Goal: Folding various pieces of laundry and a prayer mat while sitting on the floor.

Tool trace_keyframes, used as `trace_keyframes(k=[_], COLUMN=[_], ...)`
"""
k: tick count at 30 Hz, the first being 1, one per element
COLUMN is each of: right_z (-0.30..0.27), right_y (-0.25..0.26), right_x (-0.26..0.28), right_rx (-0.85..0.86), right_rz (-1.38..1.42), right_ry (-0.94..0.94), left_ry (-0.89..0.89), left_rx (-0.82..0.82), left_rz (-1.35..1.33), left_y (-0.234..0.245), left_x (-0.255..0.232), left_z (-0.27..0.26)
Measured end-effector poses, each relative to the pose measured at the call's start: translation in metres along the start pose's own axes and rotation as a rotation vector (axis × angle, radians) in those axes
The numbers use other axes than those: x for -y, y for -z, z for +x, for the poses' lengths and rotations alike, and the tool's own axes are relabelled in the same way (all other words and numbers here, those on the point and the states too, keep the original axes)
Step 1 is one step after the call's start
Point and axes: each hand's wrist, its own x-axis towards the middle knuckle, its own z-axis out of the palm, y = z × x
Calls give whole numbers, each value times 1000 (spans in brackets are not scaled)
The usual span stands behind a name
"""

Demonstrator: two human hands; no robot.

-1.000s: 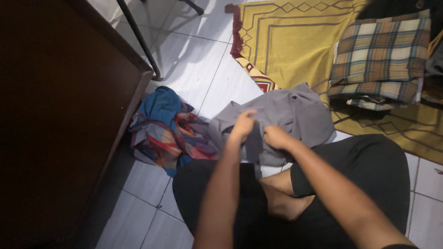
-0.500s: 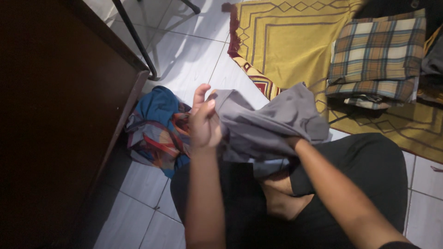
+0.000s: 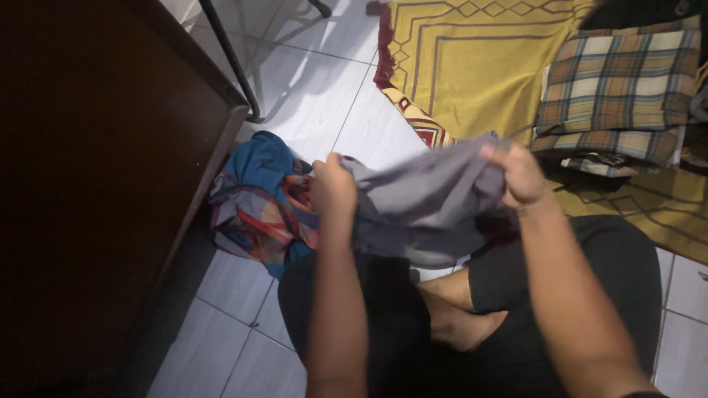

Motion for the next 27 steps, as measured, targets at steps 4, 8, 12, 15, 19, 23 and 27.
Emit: trace_keyframes(k=[4, 8, 12, 15, 19, 23, 27], right_z=[3, 2, 12, -2, -33, -43, -28], right_y=[-2, -28, 24, 18, 32, 48, -55], right_x=[-6, 4, -12, 17, 33, 22, 72], right_rx=[-131, -17, -152, -240, -54, 400, 22], right_rz=[134, 48, -483, -154, -136, -179, 264], right_ry=[189, 90, 45, 108, -42, 345, 445], left_ry=[-330, -663, -391, -484, -583, -714, -325], left_rx=[298, 253, 474, 485, 936, 1357, 447], left_rz=[293, -265, -140, -189, -627, -795, -1013], left_y=[-33, -54, -45, -53, -17, 15, -33], left_x=[-27, -46, -38, -15, -1, -5, 45], left_z=[-17, -40, -29, -14, -21, -25, 16])
